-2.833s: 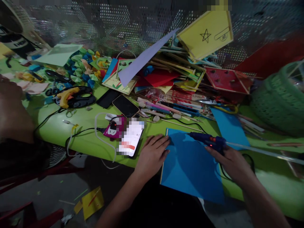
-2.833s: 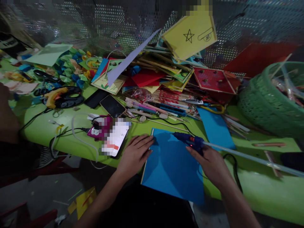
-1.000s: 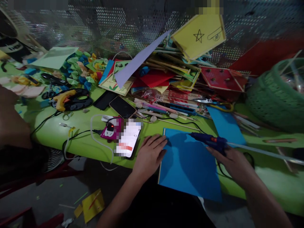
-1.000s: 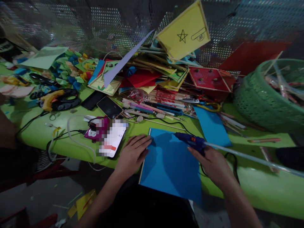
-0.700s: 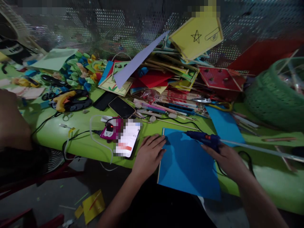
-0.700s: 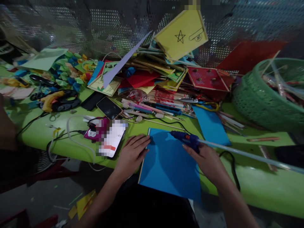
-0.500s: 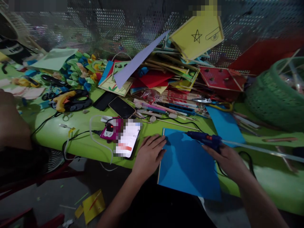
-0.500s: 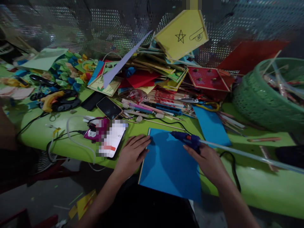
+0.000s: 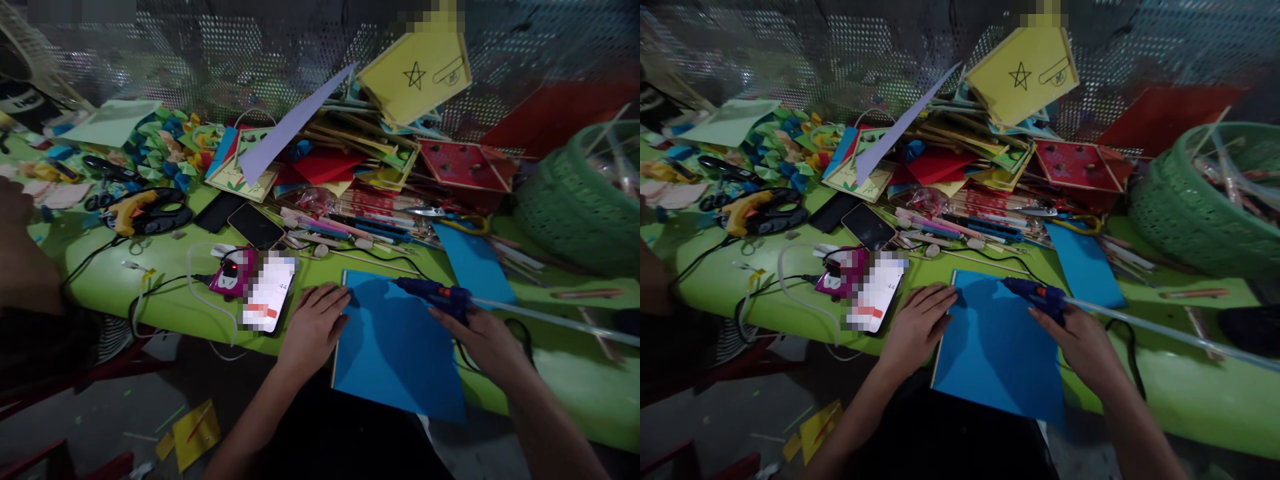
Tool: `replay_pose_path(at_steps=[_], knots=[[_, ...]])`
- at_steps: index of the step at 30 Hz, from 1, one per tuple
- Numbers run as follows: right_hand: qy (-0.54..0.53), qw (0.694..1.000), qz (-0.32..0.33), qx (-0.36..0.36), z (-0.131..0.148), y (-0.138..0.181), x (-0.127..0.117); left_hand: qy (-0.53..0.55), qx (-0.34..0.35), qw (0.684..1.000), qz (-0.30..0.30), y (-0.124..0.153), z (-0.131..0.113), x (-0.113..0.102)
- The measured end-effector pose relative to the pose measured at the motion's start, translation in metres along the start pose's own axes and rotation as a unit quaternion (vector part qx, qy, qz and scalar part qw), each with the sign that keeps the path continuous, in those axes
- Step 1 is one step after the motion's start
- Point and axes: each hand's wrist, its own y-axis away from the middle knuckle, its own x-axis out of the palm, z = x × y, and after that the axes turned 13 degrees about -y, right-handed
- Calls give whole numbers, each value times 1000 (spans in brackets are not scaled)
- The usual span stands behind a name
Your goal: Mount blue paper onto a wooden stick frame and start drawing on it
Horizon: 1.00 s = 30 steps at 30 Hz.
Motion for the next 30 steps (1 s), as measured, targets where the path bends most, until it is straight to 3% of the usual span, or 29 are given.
replay_pose_path(at_steps=[30], knots=[[-31,999,-6,7,-9,-1,3,-2,7,1000,8,0,1,-2]])
